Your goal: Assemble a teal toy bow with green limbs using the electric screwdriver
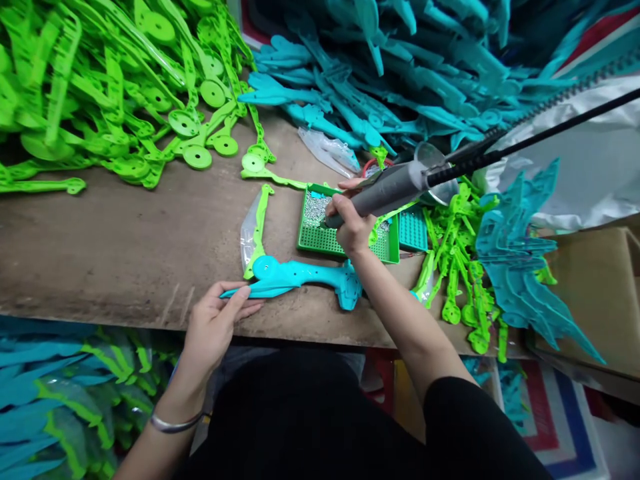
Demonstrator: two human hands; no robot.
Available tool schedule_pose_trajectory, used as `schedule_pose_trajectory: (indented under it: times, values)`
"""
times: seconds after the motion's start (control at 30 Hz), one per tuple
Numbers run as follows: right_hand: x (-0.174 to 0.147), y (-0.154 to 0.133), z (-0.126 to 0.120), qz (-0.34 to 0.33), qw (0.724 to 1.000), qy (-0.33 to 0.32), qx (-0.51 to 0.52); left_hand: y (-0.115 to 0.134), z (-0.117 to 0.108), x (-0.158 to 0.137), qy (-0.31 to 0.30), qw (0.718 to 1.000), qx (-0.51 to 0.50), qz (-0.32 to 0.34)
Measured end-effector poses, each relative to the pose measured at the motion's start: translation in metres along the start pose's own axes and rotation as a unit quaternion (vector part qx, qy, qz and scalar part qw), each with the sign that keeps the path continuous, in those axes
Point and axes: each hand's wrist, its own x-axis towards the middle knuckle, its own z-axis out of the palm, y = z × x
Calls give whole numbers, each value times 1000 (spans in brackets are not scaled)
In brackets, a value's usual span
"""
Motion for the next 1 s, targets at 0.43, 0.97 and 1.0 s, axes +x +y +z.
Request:
schedule_pose_trajectory:
  times: [0.43,0.97,1.0]
  values:
    - [2,-6,2,1,1000,-11,1,-1,-1,-1,-5,1000,8,18]
    - [-72,-45,12,77,974,-152,148,-4,-1,0,-8,999,2,41]
    - [-73,-44,11,70,975,-155,144,-4,-1,0,-7,999,2,41]
